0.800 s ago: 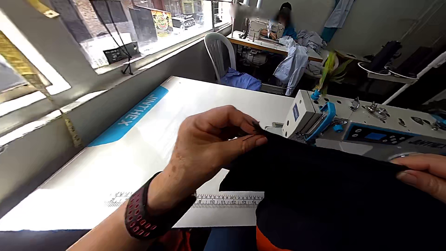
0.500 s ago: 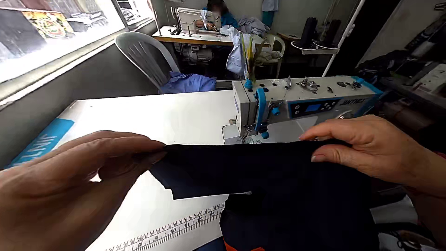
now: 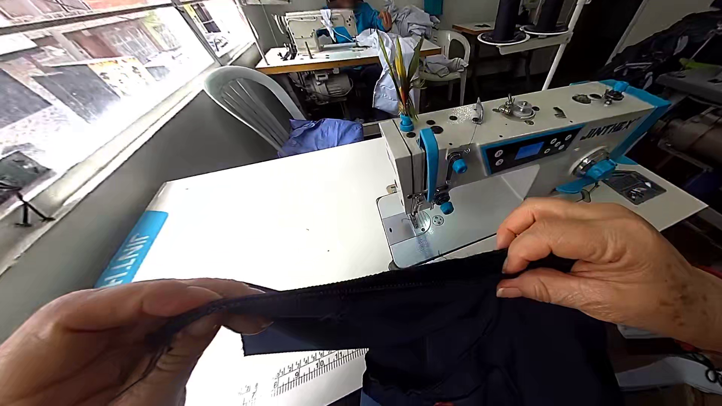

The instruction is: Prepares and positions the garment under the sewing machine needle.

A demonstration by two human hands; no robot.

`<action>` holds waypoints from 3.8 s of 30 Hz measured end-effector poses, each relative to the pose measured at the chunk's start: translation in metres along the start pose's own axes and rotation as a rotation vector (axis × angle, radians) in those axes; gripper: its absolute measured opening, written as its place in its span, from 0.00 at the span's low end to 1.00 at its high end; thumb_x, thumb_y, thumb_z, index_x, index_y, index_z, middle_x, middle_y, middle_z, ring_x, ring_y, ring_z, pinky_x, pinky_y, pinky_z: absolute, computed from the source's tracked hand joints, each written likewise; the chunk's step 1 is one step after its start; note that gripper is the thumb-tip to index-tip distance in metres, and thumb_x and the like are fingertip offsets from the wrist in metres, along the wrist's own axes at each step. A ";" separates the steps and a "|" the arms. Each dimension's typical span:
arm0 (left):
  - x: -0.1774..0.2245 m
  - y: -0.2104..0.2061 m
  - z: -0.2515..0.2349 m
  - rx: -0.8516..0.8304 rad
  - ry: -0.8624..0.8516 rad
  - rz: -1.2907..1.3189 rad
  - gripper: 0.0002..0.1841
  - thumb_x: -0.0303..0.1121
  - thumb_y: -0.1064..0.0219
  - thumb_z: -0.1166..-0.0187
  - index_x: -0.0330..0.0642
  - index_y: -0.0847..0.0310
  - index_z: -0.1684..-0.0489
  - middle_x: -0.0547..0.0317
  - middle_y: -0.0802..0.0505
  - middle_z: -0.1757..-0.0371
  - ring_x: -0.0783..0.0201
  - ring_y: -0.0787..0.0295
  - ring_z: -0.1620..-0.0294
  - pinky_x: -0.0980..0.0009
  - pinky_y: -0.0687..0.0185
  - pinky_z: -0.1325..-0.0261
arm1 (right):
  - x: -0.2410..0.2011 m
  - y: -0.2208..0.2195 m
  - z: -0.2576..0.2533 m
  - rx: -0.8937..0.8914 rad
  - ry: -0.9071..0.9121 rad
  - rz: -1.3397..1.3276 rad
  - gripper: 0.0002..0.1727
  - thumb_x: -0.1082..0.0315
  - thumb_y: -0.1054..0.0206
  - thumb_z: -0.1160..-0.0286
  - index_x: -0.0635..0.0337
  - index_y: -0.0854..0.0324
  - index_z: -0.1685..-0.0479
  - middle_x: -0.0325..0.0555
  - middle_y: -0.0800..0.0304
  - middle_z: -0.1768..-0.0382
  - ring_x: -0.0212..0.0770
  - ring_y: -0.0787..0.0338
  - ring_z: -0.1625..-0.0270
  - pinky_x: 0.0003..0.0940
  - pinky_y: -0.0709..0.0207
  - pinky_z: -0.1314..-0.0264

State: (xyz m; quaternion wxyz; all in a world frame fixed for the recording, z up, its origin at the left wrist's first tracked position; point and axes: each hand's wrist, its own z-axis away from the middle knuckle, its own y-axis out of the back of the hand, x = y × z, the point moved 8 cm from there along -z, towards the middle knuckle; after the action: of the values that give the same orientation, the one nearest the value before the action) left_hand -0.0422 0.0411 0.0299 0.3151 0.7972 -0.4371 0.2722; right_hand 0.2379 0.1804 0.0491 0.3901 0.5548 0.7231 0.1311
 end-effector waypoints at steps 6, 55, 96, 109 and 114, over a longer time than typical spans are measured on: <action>-0.024 0.003 0.013 0.029 0.042 -0.034 0.06 0.30 0.34 0.16 0.55 0.14 0.54 0.72 0.04 0.59 0.73 0.06 0.60 0.79 0.10 0.53 | -0.003 -0.009 0.010 0.072 0.116 0.048 0.08 0.71 0.25 0.29 0.62 0.15 0.74 0.40 0.09 0.56 0.23 0.11 0.51 0.11 0.17 0.51; -0.127 -0.150 0.019 -0.533 0.537 0.544 0.15 0.23 0.38 0.33 0.35 0.09 0.52 0.64 0.05 0.65 0.78 0.10 0.65 0.83 0.15 0.64 | 0.045 -0.111 0.043 -0.006 0.403 0.321 0.03 0.74 0.38 0.19 0.60 0.24 0.62 0.45 0.29 0.63 0.38 0.30 0.67 0.27 0.33 0.66; -0.087 -0.128 0.026 -0.271 0.102 0.397 0.08 0.23 0.36 0.20 0.30 0.10 0.62 0.56 0.05 0.58 0.72 0.09 0.48 0.76 0.13 0.41 | 0.029 -0.106 0.045 0.014 0.207 0.326 0.06 0.67 0.34 0.20 0.49 0.28 0.56 0.36 0.18 0.53 0.35 0.23 0.48 0.34 0.39 0.33; -0.083 -0.124 0.023 -0.259 0.052 0.153 0.06 0.28 0.29 0.25 0.36 0.08 0.67 0.63 0.06 0.66 0.79 0.10 0.59 0.85 0.15 0.52 | 0.061 -0.107 0.022 -0.008 -0.207 -0.192 0.07 0.65 0.23 0.33 0.48 0.18 0.68 0.26 0.10 0.62 0.21 0.13 0.53 0.16 0.23 0.48; -0.082 -0.124 0.022 -0.304 0.063 0.161 0.07 0.30 0.29 0.25 0.37 0.08 0.70 0.66 0.08 0.69 0.81 0.13 0.61 0.87 0.18 0.56 | 0.077 -0.115 0.020 -0.153 -0.398 -0.445 0.13 0.61 0.20 0.36 0.47 0.17 0.57 0.27 0.11 0.63 0.22 0.11 0.57 0.16 0.15 0.53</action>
State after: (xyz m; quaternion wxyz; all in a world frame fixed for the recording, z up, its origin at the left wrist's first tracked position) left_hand 0.0309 0.1197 -0.0755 0.4229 0.6939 -0.5253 0.2523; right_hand 0.1654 0.2052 -0.0682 0.5838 0.3666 0.7243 -0.0149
